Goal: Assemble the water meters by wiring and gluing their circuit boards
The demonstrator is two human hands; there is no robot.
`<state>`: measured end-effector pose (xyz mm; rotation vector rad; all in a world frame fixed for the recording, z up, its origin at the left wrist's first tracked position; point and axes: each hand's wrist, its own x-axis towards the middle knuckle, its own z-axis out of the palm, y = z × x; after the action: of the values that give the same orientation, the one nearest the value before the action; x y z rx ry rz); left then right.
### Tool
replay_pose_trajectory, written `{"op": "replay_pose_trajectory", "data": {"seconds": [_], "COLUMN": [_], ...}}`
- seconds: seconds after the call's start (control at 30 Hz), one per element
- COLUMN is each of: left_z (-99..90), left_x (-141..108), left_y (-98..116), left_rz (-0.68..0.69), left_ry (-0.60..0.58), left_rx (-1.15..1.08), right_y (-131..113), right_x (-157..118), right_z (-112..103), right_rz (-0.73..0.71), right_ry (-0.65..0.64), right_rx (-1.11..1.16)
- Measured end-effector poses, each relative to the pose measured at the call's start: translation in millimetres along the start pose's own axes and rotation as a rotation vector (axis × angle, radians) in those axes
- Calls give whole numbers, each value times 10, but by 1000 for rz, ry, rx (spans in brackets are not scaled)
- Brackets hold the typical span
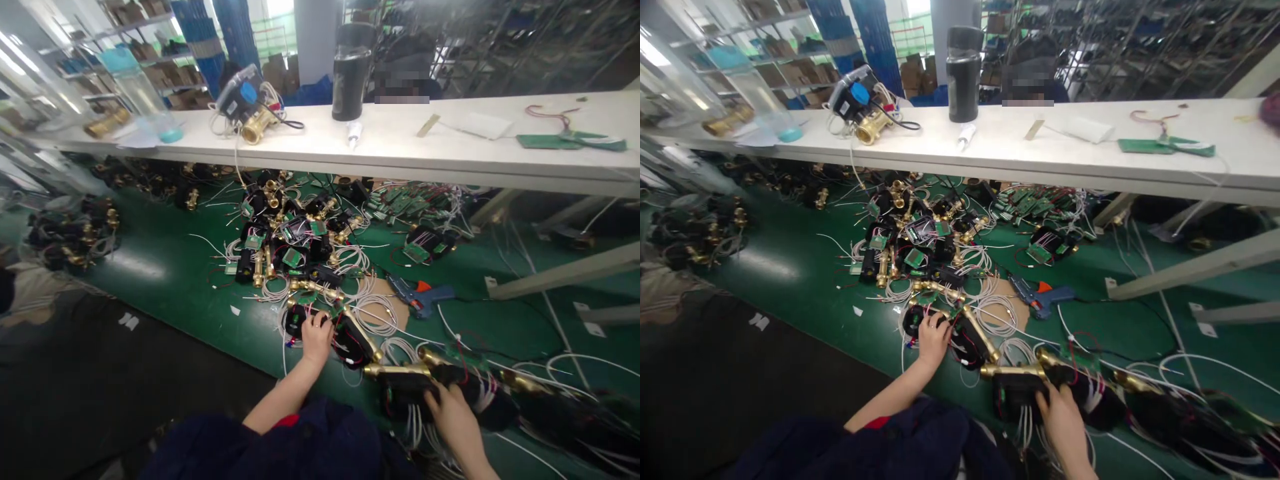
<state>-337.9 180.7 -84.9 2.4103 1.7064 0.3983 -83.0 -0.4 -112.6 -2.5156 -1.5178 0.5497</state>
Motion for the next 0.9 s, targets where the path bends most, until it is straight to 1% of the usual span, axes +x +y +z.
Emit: {"op": "replay_pose_trajectory", "data": {"seconds": [0.13, 0.27, 0.4, 0.5, 0.57, 0.63, 0.8, 0.9], "left_z": [-4, 26, 73, 71, 36, -27, -241, -363], "left_x": [85, 137, 95, 0, -91, -196, -431, -522], "left_y": [21, 67, 55, -29, -144, -308, -831, -1160], "left_rz": [2, 5, 11, 2, 1, 9, 75, 122], "left_ry": [-1, -9, -8, 25, 62, 104, 211, 284], "left_rx": [-1, -5, -19, -21, -19, -17, -22, -39], "right_y": [-44, -31, -20, -55, -131, -266, -785, -1100], "right_x": [-27, -3, -23, -84, -142, -205, -327, -356], "right_z": [30, -9, -24, 11, 59, 121, 288, 395], "right_rz": [45, 43, 41, 42, 34, 20, 40, 37], "right_ry": [10, 5, 3, -3, -8, -17, -46, -35], "right_rx": [0, -1, -13, -16, -10, 4, 76, 131]}}
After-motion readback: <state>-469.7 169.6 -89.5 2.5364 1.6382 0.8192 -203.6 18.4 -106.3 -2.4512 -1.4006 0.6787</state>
